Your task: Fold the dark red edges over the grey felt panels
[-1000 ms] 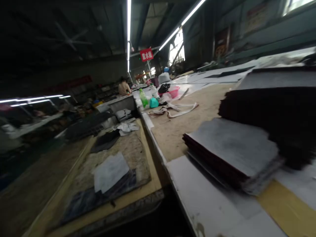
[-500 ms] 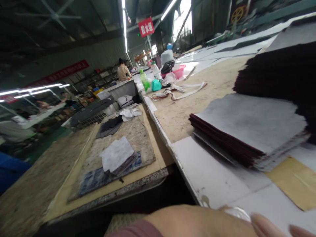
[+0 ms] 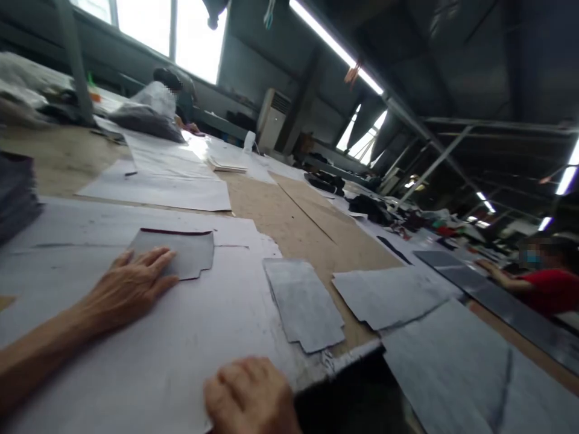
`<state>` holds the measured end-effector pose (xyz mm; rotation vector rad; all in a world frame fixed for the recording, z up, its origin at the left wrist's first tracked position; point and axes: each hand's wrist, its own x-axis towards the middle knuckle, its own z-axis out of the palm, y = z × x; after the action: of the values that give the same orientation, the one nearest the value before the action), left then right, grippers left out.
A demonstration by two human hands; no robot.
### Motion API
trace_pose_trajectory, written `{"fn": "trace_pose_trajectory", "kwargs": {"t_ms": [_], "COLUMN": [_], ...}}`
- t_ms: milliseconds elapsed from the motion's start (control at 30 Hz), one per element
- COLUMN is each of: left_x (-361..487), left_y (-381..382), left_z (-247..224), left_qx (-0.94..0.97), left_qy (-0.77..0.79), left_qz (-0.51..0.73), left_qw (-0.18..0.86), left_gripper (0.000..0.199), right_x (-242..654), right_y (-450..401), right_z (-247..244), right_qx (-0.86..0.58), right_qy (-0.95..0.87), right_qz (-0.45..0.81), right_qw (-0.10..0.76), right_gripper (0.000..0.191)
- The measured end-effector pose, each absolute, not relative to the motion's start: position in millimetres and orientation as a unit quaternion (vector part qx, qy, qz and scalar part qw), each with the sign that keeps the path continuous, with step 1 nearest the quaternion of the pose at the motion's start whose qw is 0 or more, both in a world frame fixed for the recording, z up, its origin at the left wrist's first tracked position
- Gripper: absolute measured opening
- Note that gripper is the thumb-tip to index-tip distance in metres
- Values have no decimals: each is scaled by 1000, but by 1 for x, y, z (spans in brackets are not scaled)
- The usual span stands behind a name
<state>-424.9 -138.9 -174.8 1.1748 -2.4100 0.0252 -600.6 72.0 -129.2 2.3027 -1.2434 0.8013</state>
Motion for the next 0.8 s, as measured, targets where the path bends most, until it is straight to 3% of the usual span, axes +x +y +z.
{"fn": "trace_pose_trajectory", "kwargs": {"t_ms": [100,233,300,400,500,633,800], "left_x": [-413,-414,-415,-413,-410,-410,-427], "left_y": [-138,-138,-138,-136,-132,-131,-131], "left_z": [-179,-174,-171,-170,-170,-169,-163], "left_qx": [444,443,436,422,397,367,233], "left_qy": [-867,-866,-870,-870,-867,-867,-913], "left_qz": [54,64,63,86,129,184,207], "left_qw": [221,224,221,241,272,282,263], "left_gripper": [54,55,55,54,53,51,36], "right_x": [-669,-732,-744,-747,-751,-761,-761], "right_y": [87,87,84,81,81,81,78], "right_z": [-120,-124,-131,-140,-143,-135,-120], "right_qx": [763,719,738,781,781,754,713], "right_qy": [-582,-664,-645,-581,-565,-595,-651], "right_qz": [231,154,155,164,199,267,258], "right_qw": [163,136,123,163,177,77,-34], "right_gripper": [22,48,42,15,18,33,27]}}
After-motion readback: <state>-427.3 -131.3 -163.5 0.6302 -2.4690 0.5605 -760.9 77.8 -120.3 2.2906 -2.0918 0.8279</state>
